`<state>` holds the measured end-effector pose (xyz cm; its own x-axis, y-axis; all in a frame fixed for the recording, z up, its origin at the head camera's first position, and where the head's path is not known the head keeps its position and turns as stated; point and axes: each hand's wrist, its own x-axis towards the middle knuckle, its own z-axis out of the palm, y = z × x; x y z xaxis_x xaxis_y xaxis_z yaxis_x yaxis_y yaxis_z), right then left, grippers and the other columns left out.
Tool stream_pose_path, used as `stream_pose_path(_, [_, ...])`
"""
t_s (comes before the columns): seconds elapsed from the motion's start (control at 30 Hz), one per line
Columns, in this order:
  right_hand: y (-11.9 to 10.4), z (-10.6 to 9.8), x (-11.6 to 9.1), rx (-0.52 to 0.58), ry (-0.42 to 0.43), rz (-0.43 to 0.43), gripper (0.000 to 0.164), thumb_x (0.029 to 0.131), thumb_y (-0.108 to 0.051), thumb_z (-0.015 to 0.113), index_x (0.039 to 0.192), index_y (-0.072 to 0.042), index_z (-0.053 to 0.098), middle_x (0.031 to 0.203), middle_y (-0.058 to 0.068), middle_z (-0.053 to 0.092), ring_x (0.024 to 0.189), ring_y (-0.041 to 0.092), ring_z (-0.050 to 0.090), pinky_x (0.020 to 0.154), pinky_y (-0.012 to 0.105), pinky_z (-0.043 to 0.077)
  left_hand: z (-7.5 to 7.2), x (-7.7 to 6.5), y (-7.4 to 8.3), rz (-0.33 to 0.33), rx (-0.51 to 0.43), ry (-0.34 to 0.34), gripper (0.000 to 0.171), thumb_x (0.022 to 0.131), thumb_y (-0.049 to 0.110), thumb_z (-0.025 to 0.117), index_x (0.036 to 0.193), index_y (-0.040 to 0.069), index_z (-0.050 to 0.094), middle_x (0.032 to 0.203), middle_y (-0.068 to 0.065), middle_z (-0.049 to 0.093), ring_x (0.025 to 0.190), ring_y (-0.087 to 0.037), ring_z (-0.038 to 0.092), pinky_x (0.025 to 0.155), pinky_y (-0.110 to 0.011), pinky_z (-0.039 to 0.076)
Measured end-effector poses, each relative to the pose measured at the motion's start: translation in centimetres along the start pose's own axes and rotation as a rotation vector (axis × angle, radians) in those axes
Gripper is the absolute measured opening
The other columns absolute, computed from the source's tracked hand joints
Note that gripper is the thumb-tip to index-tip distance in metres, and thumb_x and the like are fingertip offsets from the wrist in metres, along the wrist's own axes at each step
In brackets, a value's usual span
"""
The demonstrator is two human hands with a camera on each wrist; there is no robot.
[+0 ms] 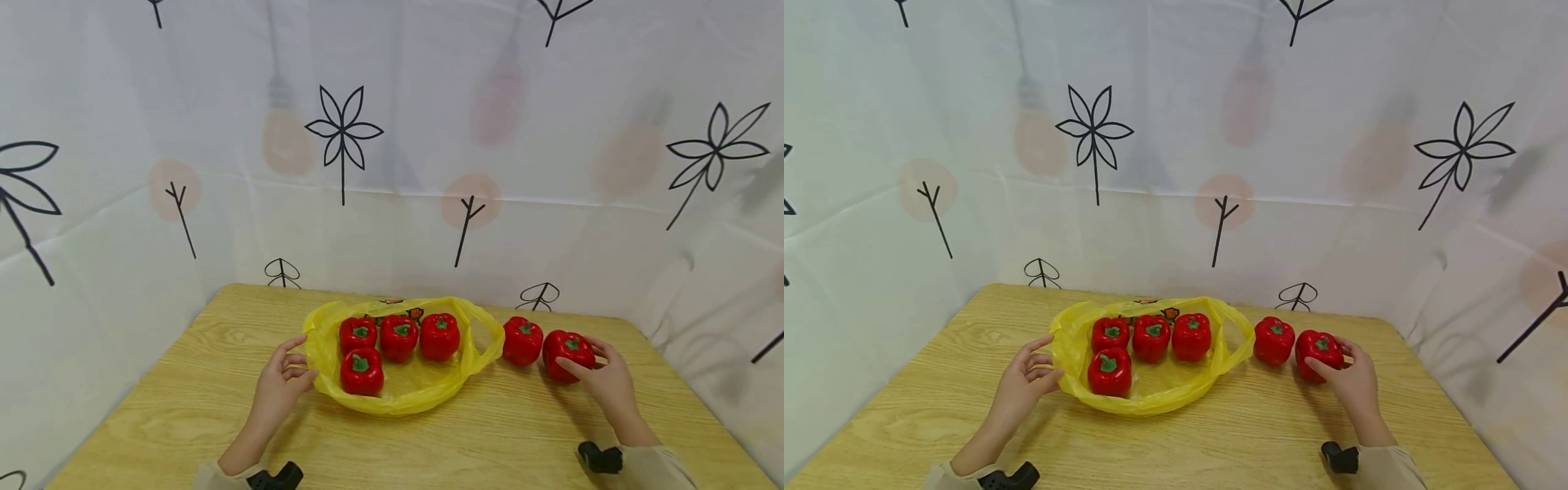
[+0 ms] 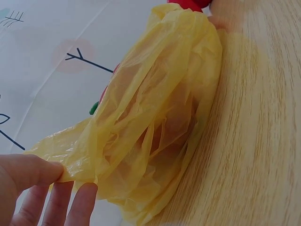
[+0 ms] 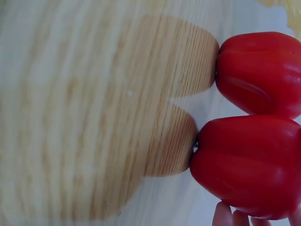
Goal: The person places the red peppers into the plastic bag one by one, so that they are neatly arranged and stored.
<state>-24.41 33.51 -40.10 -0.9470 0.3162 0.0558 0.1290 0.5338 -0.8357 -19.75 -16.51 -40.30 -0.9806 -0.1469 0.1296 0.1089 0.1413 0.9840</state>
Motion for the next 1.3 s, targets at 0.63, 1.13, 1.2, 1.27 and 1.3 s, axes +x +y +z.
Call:
stream_pose_path(0.63, [-1.9,-1.3,-0.8,0.016,0.081,-0.032,0.085,0.084,-0.042,0.067,0.144,0.002,0.026,0.139,0.030,0.028,0.110,0.043,0.038,0.056,0.014,0.042,0.0,0.0,0.0,0.012,-0.011,-0.011,0.058,0.082,-0.005,0.066,0.132,0.016,0.047,0.101,-0.015,0.053,0.079,-0.018,0.060,0.068,-0.038,0.057])
stream_pose_path(1.13, [-4.3,-1.8,-2.1,0.063,0.104,-0.046,0.083,0.082,-0.040,0.069,0.144,-0.002,0.029,0.139,0.024,0.028,0.102,0.031,0.039,0.055,0.013,0.047,0.0,0.0,0.2,-0.004,0.005,-0.003,0.058,0.082,-0.006,0.066,0.132,0.016,0.047,0.101,-0.015,0.053,0.080,-0.019,0.060,0.067,-0.037,0.057])
stream_pose_path(1.2, [-4.6,-1.7,-2.3,0.066,0.103,-0.050,0.083,0.082,-0.040,0.069,0.143,-0.001,0.029,0.139,0.025,0.029,0.105,0.033,0.039,0.055,0.013,0.046,0.0,0.0,0.1,-0.005,0.005,-0.003,0.058,0.082,-0.006,0.066,0.132,0.016,0.047,0.101,-0.015,0.053,0.079,-0.019,0.060,0.068,-0.038,0.057])
stream_pose_path(1.27, [-5.0,-1.6,-2.6,0.067,0.099,-0.058,0.082,0.083,-0.039,0.069,0.143,-0.001,0.029,0.139,0.025,0.029,0.108,0.036,0.038,0.056,0.012,0.046,0.0,0.0,0.1,-0.005,0.003,-0.004,0.058,0.082,-0.006,0.066,0.132,0.016,0.047,0.101,-0.015,0.052,0.079,-0.019,0.059,0.068,-0.038,0.057])
stream_pose_path(1.3, [-5.2,-1.6,-2.7,0.067,0.096,-0.063,0.082,0.083,-0.039,0.069,0.143,-0.001,0.029,0.139,0.026,0.029,0.109,0.037,0.038,0.056,0.013,0.046,0.0,0.0,0.1,-0.004,0.003,-0.004,0.058,0.082,-0.006,0.066,0.132,0.016,0.047,0.101,-0.015,0.052,0.079,-0.019,0.060,0.068,-0.038,0.057])
